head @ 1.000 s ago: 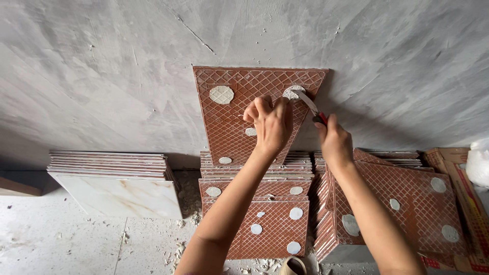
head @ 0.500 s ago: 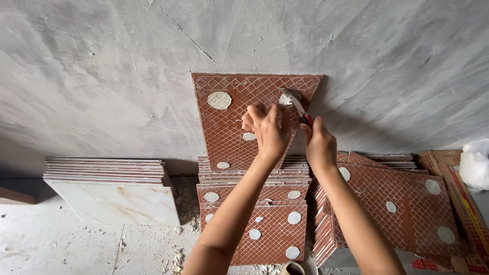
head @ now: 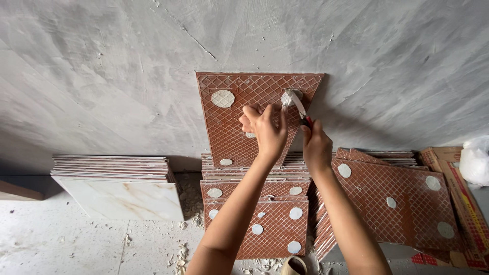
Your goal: The person uses a utility knife to scrape dried adhesive spots from the back of brown patterned tiles. They work on individual tiles, scraping the residue and then stacking the cleaned tiles.
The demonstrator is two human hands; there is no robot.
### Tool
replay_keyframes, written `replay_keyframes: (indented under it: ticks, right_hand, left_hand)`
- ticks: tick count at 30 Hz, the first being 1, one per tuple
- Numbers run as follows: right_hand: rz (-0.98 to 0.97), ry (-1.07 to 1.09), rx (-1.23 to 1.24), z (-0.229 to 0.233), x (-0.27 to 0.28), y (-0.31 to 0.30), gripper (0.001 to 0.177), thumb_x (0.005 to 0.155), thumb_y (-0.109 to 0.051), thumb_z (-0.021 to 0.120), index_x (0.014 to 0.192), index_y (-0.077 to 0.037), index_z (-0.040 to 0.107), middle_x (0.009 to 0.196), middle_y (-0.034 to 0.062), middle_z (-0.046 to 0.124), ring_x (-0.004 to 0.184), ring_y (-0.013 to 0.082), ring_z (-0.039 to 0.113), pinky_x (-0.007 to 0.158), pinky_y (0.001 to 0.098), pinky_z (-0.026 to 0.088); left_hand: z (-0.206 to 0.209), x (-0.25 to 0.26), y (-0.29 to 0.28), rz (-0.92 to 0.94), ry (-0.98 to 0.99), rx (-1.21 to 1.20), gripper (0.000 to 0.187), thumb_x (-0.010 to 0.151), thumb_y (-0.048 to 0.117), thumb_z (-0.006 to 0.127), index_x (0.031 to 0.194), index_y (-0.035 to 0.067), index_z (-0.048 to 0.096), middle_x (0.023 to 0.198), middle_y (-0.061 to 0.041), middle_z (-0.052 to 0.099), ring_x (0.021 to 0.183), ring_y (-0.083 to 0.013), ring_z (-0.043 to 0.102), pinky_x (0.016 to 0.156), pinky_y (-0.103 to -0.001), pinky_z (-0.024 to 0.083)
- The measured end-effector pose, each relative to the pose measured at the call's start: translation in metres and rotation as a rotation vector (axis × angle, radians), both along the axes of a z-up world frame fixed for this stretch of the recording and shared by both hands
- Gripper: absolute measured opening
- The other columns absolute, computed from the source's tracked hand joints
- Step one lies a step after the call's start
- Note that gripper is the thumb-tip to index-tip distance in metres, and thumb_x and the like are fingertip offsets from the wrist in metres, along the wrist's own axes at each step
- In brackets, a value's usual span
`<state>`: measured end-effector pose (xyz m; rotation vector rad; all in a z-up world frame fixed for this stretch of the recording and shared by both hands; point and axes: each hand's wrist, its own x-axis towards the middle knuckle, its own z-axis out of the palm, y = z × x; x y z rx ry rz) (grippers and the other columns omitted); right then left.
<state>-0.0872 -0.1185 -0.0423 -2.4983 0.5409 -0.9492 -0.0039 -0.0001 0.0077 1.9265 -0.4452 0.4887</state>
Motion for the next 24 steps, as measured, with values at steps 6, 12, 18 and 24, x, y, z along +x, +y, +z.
replay_keyframes:
  ticks: [6,12,18,24]
  right_hand:
    - [-0.108,0.219,0.218,0.021,-0.010,0.023,0.029,0.111,-0.028,0.044,0.105,-0.001,0.051,0.069,0.0148,0.067,0.050,0.0272,0.066,0.038,0.0360,0.049]
    - [-0.044,-0.002,0.021,0.014,0.004,0.043,0.026,0.109,-0.026,0.050,0.109,-0.001,0.057,0.075,0.0166,0.073,0.063,0.0320,0.072,0.052,0.0418,0.054]
    - [0.060,-0.093,0.098,-0.010,-0.020,0.034,0.033,0.111,-0.033,0.046,0.107,-0.002,0.057,0.069,0.0088,0.066,0.051,0.0206,0.064,0.042,0.0361,0.049]
    - [0.047,-0.126,0.122,-0.031,-0.020,0.016,0.034,0.112,-0.035,0.043,0.103,-0.003,0.045,0.063,0.0087,0.059,0.049,0.0190,0.061,0.044,0.0363,0.044]
  left_hand:
    - [0.001,0.001,0.002,-0.015,0.136,-0.009,0.024,0.088,0.033,0.073,0.090,0.009,0.077,0.104,-0.015,0.041,0.101,-0.0280,0.030,0.087,-0.045,0.025]
    - [-0.011,-0.023,0.013,0.023,0.240,-0.084,0.025,0.089,0.035,0.073,0.089,0.010,0.076,0.106,-0.014,0.038,0.103,-0.0279,0.029,0.086,-0.046,0.025]
    - [-0.018,-0.012,0.037,0.074,-0.006,-0.089,0.023,0.094,0.034,0.073,0.089,0.012,0.071,0.102,-0.013,0.039,0.102,-0.0269,0.033,0.089,-0.043,0.025]
    - [-0.015,-0.007,0.027,-0.017,-0.192,-0.070,0.015,0.092,0.031,0.075,0.094,0.017,0.071,0.102,-0.012,0.043,0.105,-0.0275,0.035,0.090,-0.043,0.024]
